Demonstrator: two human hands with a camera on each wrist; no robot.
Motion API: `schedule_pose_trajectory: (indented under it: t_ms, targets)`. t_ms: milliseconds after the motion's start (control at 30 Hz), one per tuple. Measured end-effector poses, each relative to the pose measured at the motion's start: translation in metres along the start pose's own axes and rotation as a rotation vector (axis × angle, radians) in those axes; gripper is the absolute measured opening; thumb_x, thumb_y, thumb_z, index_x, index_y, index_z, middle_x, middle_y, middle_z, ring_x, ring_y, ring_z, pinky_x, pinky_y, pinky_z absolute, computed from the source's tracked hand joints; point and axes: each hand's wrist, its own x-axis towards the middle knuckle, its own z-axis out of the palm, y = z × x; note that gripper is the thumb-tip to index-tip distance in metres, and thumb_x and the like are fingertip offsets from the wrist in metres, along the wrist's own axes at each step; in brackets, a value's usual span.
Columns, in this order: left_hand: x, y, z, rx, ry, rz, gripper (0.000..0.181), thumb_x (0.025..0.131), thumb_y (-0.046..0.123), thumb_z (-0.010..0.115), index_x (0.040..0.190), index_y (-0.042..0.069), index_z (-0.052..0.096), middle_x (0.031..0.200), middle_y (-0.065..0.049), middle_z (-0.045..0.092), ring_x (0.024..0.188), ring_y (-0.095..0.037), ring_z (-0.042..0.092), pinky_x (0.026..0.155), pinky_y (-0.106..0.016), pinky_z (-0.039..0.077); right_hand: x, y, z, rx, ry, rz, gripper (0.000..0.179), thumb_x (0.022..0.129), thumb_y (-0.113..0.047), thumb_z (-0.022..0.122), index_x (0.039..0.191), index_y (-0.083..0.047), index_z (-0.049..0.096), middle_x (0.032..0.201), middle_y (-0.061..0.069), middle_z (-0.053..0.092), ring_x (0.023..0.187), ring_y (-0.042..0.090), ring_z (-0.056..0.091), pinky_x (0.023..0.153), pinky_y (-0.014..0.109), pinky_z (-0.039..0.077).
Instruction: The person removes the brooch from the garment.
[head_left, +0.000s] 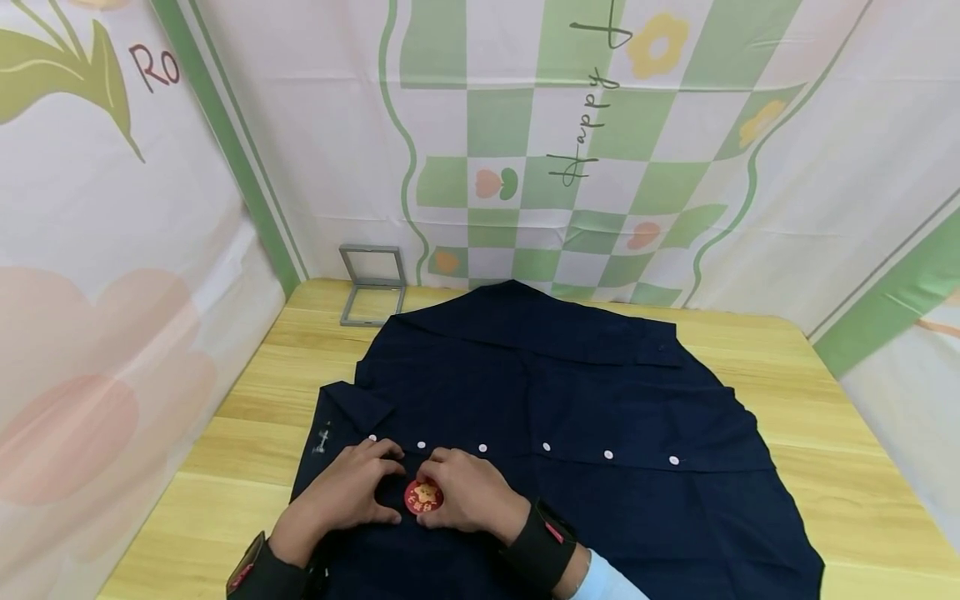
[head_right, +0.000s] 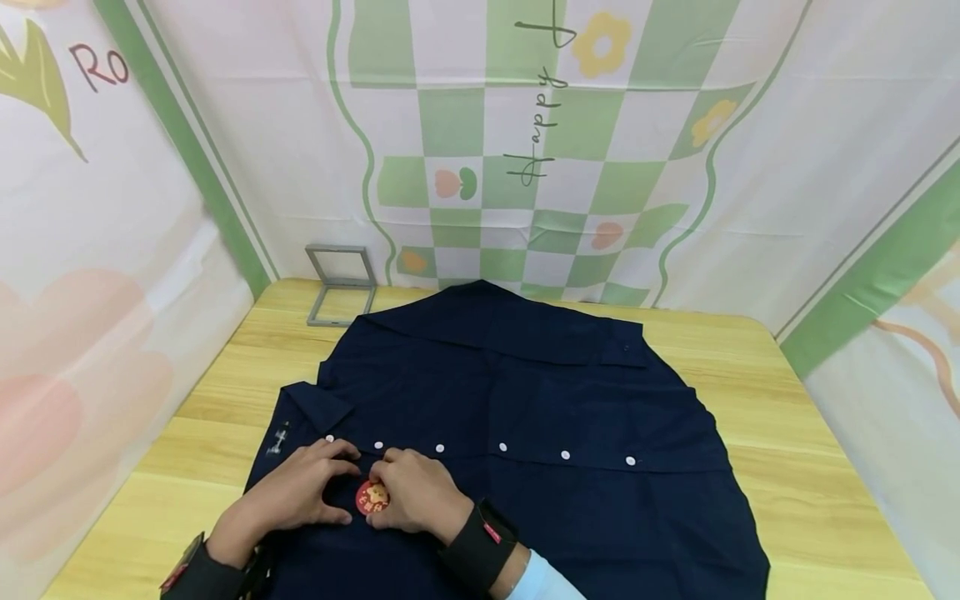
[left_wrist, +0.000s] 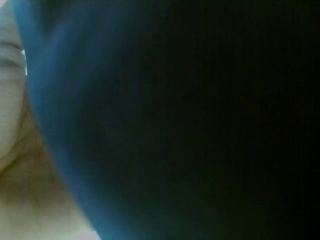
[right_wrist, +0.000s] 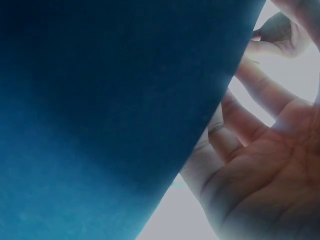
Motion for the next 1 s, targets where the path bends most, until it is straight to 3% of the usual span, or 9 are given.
schedule_pose_trajectory:
  t_ms: [1000]
  targets:
    - [0.001,0.0013,0.0005,0.024,0.007,0.001,0.045,0.07,0.036,0.088,0.104,0.009,0.074,0.119,-0.005,0.06,0.111,-0.03,0.056,0.091,-0.053,0.048,-0.0074,0.0033,-0.0015,0.016,0.021,0.023,0.036,0.078,-0.043,0.079,0.106,-0.022,0.07,0.101,-0.005,0.061,0.077,0.0,0.049,0.063,0.015,0.043]
